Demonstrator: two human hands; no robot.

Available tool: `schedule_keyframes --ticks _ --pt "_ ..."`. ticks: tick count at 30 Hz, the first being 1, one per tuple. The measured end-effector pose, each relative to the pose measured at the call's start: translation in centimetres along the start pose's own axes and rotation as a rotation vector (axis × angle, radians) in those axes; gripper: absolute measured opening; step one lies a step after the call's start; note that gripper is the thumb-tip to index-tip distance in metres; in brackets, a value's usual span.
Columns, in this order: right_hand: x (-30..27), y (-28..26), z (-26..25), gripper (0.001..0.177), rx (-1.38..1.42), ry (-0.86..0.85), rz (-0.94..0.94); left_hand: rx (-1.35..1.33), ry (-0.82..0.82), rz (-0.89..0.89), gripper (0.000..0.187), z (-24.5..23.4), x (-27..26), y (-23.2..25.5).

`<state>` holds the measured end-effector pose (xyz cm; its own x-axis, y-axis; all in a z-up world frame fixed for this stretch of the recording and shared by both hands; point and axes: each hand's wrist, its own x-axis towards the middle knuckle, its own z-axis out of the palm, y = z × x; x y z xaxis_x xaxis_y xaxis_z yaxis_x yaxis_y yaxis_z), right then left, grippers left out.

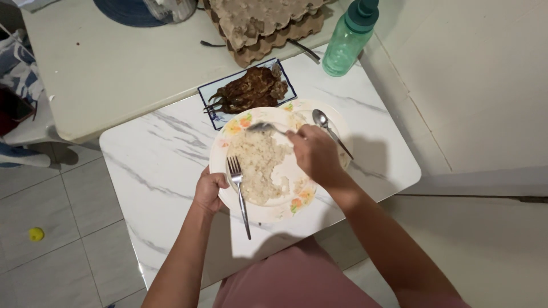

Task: Transferring pieces of cooked fish and rice between plates to prepare a serving.

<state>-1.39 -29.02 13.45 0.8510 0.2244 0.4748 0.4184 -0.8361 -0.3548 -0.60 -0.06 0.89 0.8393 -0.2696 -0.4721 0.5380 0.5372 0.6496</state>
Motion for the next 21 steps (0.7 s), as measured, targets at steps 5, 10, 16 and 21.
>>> schedule_keyframes --ticks 5,10,16,21 --pt "-1.1 -0.2 -0.3 0.02 -0.047 -0.129 -0.024 -0.073 0.005 0.021 0.075 -0.3 -0.7 0.1" --pt "-2.5 -0.2 -0.8 0.02 -0.04 -0.214 0.018 -0.152 0.017 0.001 0.08 0.1 -1.9 0.5" --pt "-2.9 -2.2 -1.0 0.015 0.051 -0.05 0.248 -0.173 0.017 0.06 0.078 -0.6 -1.7 0.4" --pt "-4.0 -4.8 0.2 0.023 0.017 -0.111 0.132 -0.244 -0.018 0.097 0.076 -0.2 -1.9 1.3"
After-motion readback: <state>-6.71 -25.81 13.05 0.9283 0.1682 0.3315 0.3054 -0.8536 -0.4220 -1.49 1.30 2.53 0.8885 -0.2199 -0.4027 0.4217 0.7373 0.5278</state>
